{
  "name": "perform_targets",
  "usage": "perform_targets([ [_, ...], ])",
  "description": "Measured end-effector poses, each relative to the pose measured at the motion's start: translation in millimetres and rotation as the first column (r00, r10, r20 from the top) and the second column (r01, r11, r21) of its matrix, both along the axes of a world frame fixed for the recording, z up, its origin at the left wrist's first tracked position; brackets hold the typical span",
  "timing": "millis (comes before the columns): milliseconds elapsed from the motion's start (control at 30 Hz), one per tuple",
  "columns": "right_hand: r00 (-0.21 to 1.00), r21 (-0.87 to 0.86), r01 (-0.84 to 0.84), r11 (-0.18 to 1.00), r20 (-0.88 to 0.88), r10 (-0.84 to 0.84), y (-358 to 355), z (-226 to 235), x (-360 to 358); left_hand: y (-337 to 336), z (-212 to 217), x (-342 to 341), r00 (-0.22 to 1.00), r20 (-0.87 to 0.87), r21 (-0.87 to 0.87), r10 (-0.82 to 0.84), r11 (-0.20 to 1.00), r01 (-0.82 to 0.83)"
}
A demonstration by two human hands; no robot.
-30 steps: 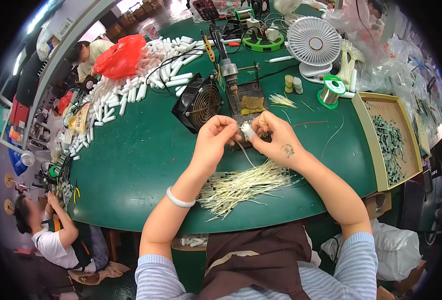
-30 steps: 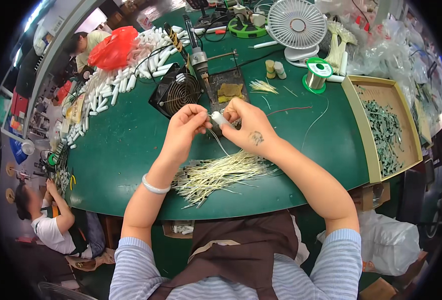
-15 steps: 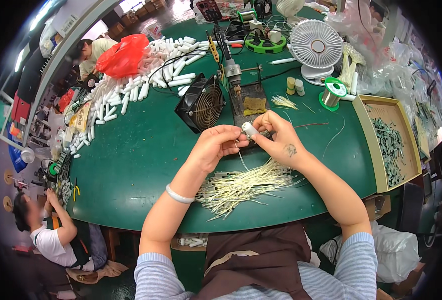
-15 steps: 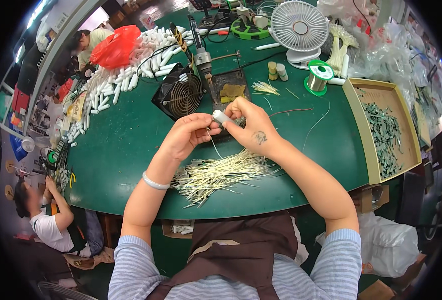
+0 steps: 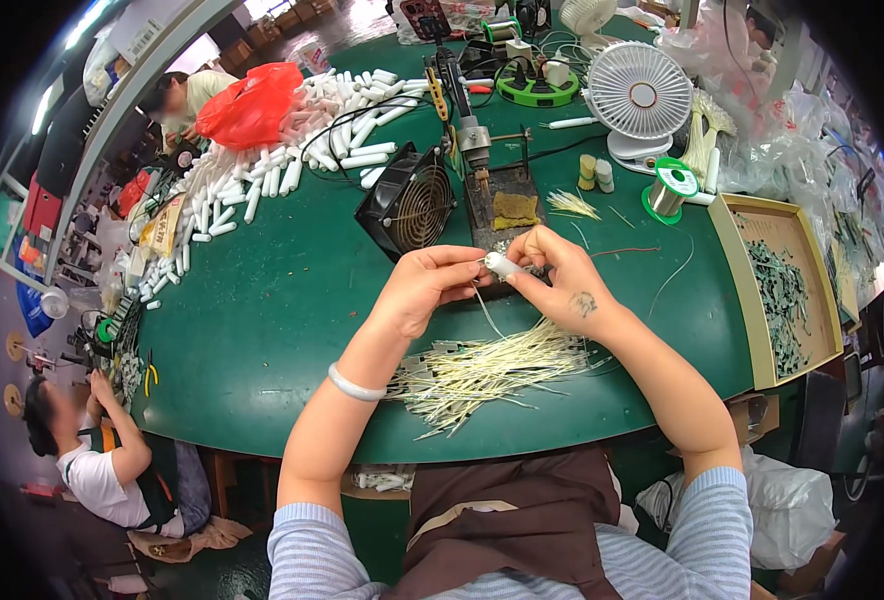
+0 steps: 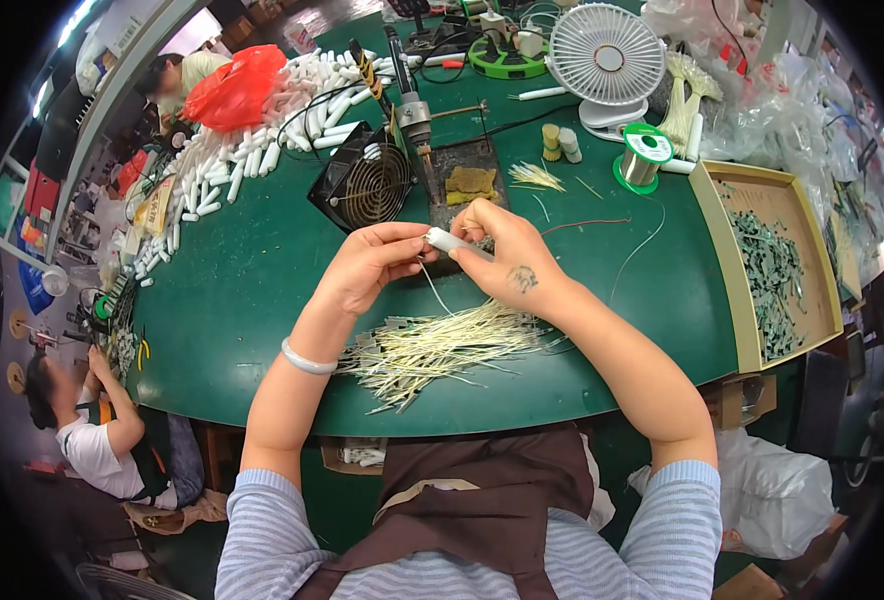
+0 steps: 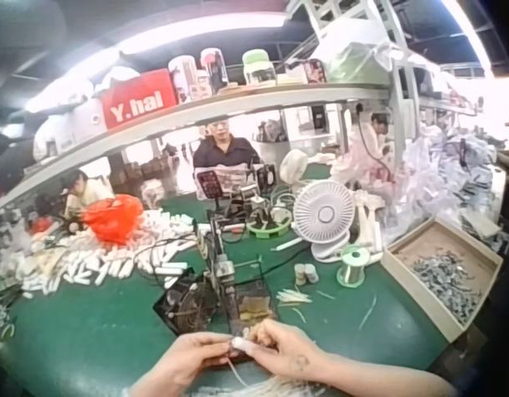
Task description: Assembling small electronic parts by hand on a factory floor.
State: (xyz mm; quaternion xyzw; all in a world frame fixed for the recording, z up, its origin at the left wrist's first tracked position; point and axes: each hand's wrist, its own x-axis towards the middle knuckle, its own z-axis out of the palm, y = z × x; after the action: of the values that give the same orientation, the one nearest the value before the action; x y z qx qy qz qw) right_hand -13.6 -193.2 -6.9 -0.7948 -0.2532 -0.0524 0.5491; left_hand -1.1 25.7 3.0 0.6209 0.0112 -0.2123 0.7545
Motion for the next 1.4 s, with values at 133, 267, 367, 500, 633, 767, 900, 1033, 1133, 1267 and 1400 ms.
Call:
perform_targets([
  [133,1.000,-0.009,0.001,1.000,-0.007,-0.001,0,0,0,-1,2,-1,0.999,0.027,0.078,-0.048,0.996,0.045],
  [267,0.999,-0.005,0.002,1.000,-0.047,-0.002,-1,2,1,-5,6,-4,0.987,0.132,0.167,-0.088,0.984,0.065],
  [367,0.998,0.023,-0.011,1.000,-0.069,0.012,-2,1,2,-6,3,-4,0.978,0.193,0.181,-0.079,0.983,0.043],
  [500,0.986,0.110,-0.026,0.994,-0.163,0.044,-3,0,4,-2,0,0,0.978,0.194,0.141,-0.075,0.989,0.048],
  [633,0.930,0.275,-0.060,0.960,-0.333,0.154,-6,-2,8,-4,-4,3,0.982,0.182,-0.001,-0.049,0.999,0.050],
  [767,0.874,0.383,-0.112,0.917,-0.401,0.274,-7,-9,11,-17,-3,0,0.993,0.113,-0.165,-0.041,0.984,0.060],
  [900,0.804,0.321,-0.071,0.944,-0.542,0.245,-5,9,7,-10,-11,5,0.993,0.095,-0.227,-0.064,0.970,0.084],
  [1033,0.732,0.369,-0.056,0.928,-0.617,0.290,-10,-6,14,-16,-12,10,0.997,0.038,-0.224,-0.063,0.972,0.070],
  [1133,0.726,0.385,-0.045,0.922,-0.622,0.295,-7,-8,16,-17,-14,11,1.000,0.010,-0.205,-0.027,0.978,0.029],
  [1267,0.754,0.330,-0.032,0.944,-0.612,0.239,-4,-9,17,-19,-12,11,0.999,-0.025,-0.162,0.029,0.986,-0.032],
  [1400,0.768,0.309,-0.021,0.951,-0.604,0.213,-4,-6,17,-21,-8,11,0.999,-0.033,-0.181,0.041,0.982,-0.046],
])
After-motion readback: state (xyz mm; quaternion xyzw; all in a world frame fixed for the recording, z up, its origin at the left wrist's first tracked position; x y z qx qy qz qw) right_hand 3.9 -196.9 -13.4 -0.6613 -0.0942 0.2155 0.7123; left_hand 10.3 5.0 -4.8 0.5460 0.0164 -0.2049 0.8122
